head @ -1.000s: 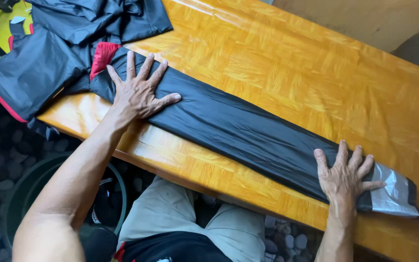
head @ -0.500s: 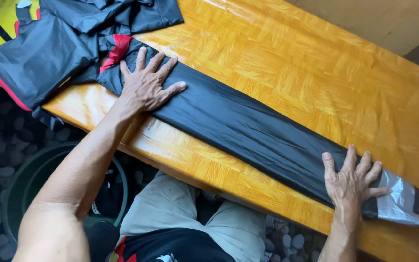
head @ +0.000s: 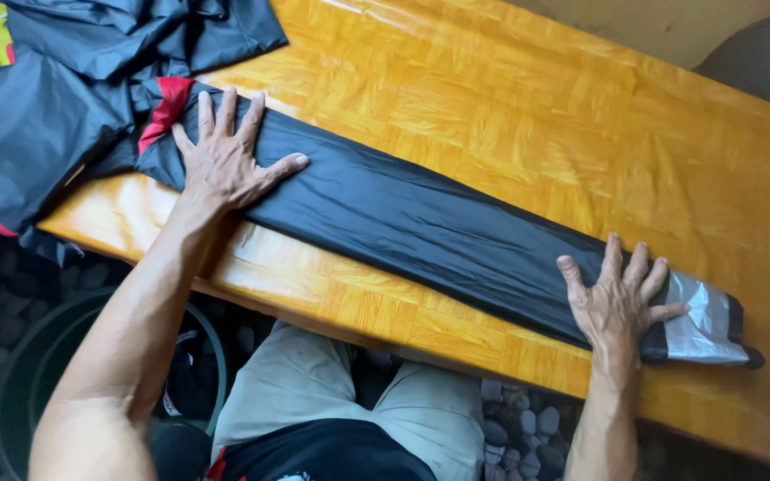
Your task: The person folds a black and red piece of clothing on a wooden table. They smooth the fabric, fold it lengthwise, and then fold it into a compact rectangular shape.
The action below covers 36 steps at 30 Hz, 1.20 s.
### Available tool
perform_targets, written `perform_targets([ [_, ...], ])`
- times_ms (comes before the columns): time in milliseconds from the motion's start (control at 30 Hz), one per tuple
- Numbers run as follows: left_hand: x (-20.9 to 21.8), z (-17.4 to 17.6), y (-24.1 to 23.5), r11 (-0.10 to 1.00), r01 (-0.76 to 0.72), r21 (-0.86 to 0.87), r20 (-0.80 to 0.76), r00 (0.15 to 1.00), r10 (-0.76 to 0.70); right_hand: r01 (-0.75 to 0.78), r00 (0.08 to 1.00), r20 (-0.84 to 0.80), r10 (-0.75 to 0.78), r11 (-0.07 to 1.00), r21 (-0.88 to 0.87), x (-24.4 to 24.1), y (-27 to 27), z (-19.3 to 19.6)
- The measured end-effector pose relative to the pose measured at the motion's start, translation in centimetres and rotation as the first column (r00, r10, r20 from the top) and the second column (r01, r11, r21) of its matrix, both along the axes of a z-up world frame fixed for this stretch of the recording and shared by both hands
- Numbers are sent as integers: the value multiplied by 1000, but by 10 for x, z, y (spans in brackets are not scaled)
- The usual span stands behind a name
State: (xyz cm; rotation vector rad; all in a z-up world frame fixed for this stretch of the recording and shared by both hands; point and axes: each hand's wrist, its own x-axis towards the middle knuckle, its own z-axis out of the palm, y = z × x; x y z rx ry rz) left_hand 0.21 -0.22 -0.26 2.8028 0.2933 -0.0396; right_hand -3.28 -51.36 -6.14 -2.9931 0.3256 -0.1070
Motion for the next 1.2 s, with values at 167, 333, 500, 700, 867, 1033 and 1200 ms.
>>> perform_targets([
  [167, 7, -1, 4, 992, -119, -31, -35, 992, 118, -13, 999, 41, 15, 999, -43, -1, 1, 0],
  [333, 8, 9, 3, 980, -197, -10, -94, 976, 195, -6, 999, 35, 8, 998, -58, 2, 1, -2],
  [500, 6, 14, 2, 972, -229, -57, -132, 967, 220, 49, 998, -40, -48, 999, 6, 3, 3, 2],
  [700, 8, 5, 4, 973, -227, -49, -93, 971, 222, 28, 1000, -3, -28, 999, -25, 1, 2, 0],
  [867, 14, -29, 12, 983, -177, 53, 53, 983, 174, 47, 998, -42, -48, 999, -18, 1, 6, 5],
  [1033, 30, -71, -1, 969, -62, 241, 452, 890, -56, 71, 997, -38, -72, 997, -32, 0, 6, 5],
  [1200, 31, -96, -27, 967, 56, 248, 489, 855, -175, 53, 998, -34, -54, 998, -27, -1, 9, 8],
])
